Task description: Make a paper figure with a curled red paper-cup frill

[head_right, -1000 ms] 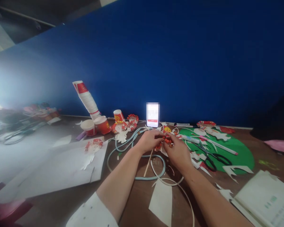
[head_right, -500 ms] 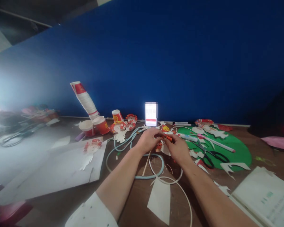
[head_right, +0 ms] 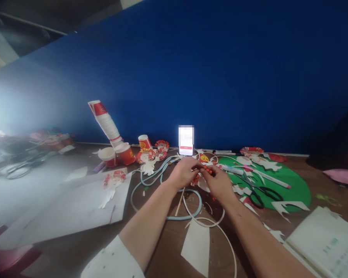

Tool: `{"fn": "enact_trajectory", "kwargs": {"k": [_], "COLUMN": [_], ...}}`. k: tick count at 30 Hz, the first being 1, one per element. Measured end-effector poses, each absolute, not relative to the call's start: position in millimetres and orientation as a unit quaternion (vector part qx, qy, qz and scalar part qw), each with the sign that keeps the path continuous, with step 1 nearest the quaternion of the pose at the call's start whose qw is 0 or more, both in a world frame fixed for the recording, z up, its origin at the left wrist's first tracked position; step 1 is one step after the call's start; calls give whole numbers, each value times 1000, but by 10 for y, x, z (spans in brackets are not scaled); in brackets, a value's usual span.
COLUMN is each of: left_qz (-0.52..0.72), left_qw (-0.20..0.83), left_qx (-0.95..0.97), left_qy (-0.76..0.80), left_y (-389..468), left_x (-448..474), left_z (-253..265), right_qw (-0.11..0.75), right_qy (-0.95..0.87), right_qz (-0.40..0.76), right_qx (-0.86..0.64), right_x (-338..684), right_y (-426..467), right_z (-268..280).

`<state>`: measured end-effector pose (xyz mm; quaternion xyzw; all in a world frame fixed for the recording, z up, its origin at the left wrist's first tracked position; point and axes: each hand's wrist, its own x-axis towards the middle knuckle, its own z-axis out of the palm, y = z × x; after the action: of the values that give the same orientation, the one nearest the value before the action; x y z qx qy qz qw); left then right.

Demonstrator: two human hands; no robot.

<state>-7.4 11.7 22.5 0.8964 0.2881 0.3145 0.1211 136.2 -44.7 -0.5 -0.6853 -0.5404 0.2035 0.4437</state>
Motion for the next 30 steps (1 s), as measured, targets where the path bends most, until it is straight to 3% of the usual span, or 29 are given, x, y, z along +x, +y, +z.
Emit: {"fn": "enact_trajectory", "kwargs": {"k": [9, 22, 30], "left_qz": [311, 293, 300], "left_qw": [173, 129, 226], "left_qx": [879, 871, 835], "left_qy": [316, 372, 402], "left_y": [142, 120, 111], "left_x": [-83, -79, -100], "left_z": [192, 225, 235], "right_qw": [452, 510, 499], "right_qy": [-523, -482, -508], "right_qz": [200, 252, 242], "right_qx": [-695, -666, -659], "right_x": [1364, 1351, 1318], "right_y": [-454, -423, -462], "right_z": [10, -79, -35]}}
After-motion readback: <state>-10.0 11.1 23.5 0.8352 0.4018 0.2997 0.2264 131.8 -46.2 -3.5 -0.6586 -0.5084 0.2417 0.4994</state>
